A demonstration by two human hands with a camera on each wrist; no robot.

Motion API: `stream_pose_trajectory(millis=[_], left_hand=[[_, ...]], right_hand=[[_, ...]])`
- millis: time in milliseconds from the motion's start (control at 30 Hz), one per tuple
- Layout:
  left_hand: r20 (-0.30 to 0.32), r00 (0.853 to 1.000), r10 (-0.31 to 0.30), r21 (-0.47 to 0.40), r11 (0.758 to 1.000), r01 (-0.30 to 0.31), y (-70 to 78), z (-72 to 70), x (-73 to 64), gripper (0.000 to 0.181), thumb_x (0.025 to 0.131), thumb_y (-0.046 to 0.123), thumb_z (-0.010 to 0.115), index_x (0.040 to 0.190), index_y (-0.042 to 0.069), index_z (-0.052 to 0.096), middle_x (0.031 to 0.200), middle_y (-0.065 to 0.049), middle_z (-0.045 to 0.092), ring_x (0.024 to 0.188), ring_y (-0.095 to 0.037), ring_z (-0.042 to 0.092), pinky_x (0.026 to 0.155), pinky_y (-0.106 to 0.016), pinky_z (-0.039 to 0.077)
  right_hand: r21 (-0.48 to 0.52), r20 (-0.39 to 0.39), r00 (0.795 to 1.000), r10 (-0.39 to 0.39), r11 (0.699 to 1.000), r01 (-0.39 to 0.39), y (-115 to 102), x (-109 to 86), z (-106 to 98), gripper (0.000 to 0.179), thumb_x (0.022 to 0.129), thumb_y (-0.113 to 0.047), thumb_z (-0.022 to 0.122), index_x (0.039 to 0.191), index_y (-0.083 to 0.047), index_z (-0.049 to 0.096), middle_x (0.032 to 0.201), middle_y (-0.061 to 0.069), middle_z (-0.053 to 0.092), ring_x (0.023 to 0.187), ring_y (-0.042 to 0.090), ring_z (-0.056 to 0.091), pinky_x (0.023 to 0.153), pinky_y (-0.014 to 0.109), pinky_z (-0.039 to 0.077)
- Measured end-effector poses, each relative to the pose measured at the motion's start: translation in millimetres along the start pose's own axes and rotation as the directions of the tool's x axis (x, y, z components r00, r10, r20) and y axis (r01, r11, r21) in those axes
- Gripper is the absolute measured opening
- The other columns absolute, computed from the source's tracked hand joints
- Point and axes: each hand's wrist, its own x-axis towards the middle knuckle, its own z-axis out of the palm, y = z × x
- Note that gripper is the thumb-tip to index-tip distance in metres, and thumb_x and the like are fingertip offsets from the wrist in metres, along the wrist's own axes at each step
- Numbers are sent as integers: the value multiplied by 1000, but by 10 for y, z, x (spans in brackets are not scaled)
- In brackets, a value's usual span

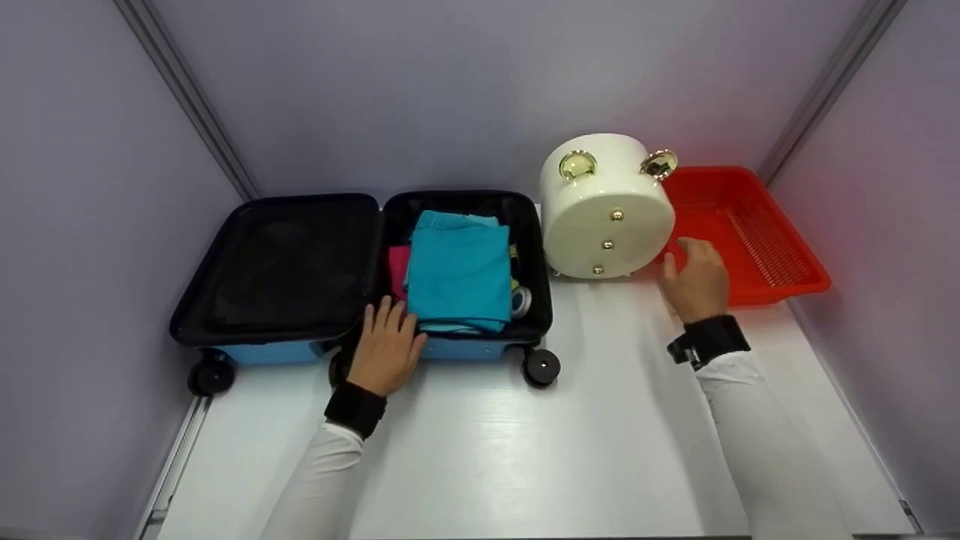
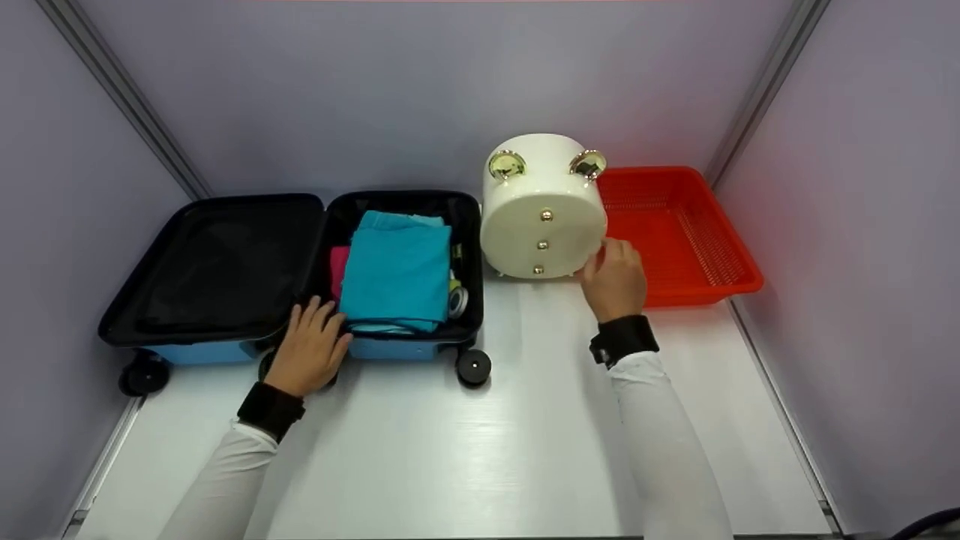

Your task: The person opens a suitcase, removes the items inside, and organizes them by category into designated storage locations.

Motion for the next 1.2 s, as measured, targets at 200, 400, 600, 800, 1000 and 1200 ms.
stream_pose_trajectory(millis=[200,400,600,800,1000,1200], left_hand=[[-63,988,139,132,983,-130,200,61,54,35,110,35,64,125,5,73,117,-16,77,109,-37,72,99,-54,56],[-113,980,161,199,970,-137,248,94,50,23,108,33,68,107,10,73,95,-8,77,89,-31,72,80,-46,57],[-152,975,159,191,973,-129,260,118,-4,23,107,31,70,96,11,70,85,-6,73,81,-29,69,73,-44,54],[-161,980,119,114,988,-101,242,118,-29,24,108,29,68,93,10,67,84,-7,72,79,-31,66,75,-47,53],[-173,981,89,41,996,-83,244,95,-6,21,107,27,70,94,11,68,86,-7,73,80,-32,65,77,-48,52],[-158,985,72,36,997,-67,258,105,-32,22,109,28,67,95,10,67,88,-8,72,82,-33,63,83,-50,53]], right_hand=[[-164,233,968,97,985,-59,490,95,-2,47,107,-13,60,143,18,56,141,43,59,131,61,58,113,70,47],[-264,357,922,151,963,-56,755,56,94,38,111,-18,55,126,17,59,116,42,67,106,60,67,90,70,56],[-349,370,915,161,937,-23,753,9,83,33,113,-18,53,106,12,64,85,32,67,79,51,69,66,59,57],[-367,456,871,184,930,-4,616,1,-74,33,107,-17,57,88,7,67,69,19,60,64,37,61,55,44,49],[-341,628,737,251,939,-29,499,-14,-312,27,103,-18,64,97,8,65,77,19,63,71,34,61,62,38,51],[-304,756,602,256,952,-24,444,-81,-499,23,99,-20,68,96,2,64,76,12,64,72,27,62,63,32,52]])
